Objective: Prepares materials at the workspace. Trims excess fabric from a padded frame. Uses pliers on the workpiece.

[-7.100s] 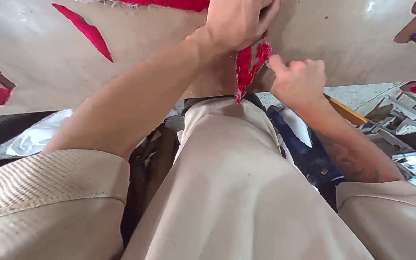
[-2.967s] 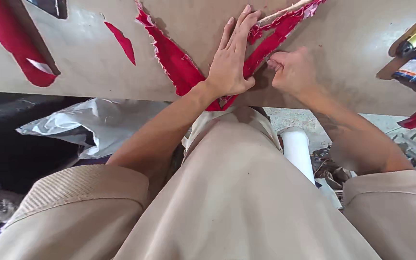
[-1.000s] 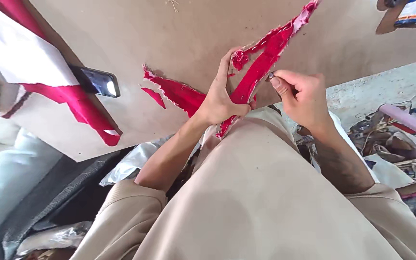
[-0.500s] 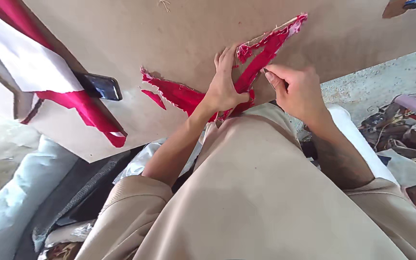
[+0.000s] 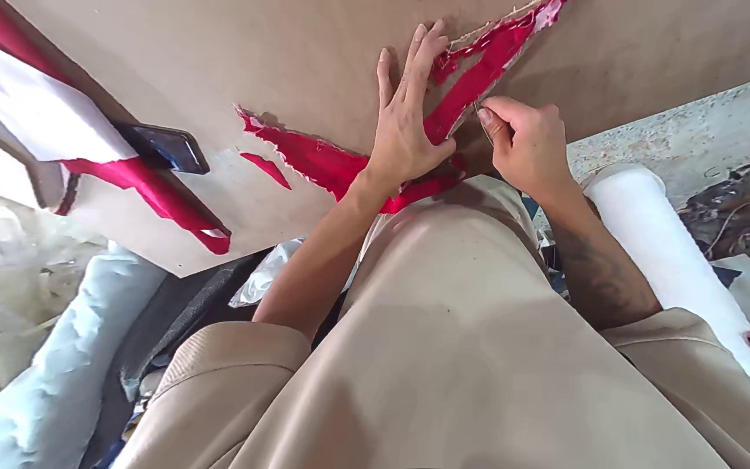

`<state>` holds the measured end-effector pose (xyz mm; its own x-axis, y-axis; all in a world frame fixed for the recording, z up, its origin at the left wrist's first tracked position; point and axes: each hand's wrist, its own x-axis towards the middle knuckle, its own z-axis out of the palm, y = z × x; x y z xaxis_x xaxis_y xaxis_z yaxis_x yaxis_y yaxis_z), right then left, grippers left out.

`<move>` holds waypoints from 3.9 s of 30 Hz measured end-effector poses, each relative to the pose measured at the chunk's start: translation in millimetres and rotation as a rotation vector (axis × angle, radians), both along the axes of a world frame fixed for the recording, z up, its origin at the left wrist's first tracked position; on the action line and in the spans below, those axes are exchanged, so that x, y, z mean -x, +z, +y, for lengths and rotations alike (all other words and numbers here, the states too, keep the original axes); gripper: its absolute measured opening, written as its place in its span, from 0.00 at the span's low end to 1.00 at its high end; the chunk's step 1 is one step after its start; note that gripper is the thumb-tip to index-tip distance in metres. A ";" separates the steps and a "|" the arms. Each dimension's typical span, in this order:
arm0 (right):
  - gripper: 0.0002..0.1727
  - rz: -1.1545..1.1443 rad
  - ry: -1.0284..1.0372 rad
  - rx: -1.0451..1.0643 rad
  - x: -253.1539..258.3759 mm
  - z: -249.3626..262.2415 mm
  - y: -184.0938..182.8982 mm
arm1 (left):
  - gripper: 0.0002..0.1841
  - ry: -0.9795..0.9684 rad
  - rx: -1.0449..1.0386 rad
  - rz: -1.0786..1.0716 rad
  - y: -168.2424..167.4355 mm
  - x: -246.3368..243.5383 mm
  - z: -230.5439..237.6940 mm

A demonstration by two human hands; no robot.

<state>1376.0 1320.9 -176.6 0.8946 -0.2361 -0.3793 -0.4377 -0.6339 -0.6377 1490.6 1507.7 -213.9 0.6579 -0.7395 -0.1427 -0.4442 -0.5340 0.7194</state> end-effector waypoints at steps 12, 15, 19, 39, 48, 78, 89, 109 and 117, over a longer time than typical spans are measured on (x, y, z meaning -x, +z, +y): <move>0.18 0.391 0.332 0.287 -46.3 -4.3 24.5 | 0.54 0.049 0.049 -0.073 -13.5 2.6 -0.2; 0.10 0.154 0.255 0.371 -25.0 1.8 -1.5 | 0.53 0.046 0.036 -0.091 -13.1 3.1 -2.8; 0.12 -0.203 0.035 0.133 -9.6 2.9 -30.4 | 0.54 0.057 0.068 -0.077 -13.2 -0.9 -0.9; 0.28 0.252 -0.321 -0.842 -11.3 -3.8 -9.7 | 0.57 0.051 0.109 0.026 -9.1 -1.4 6.4; 0.33 0.183 -0.381 -1.393 -14.5 -4.5 -7.0 | 0.60 0.098 0.155 0.033 -7.4 -1.7 6.9; 0.15 -0.026 0.304 0.294 -20.3 8.4 2.0 | 0.61 0.135 0.015 -0.008 -11.7 23.9 16.4; 0.22 0.200 -0.115 -0.594 -27.2 4.3 -5.1 | 0.61 0.119 0.009 -0.007 -12.7 24.9 17.0; 0.14 -0.026 0.088 0.083 13.5 31.1 8.1 | 0.57 0.095 0.003 0.044 -3.7 34.9 26.2; 0.17 0.097 0.059 0.467 10.7 69.1 15.5 | 0.56 0.132 0.017 -0.009 -10.5 39.0 22.9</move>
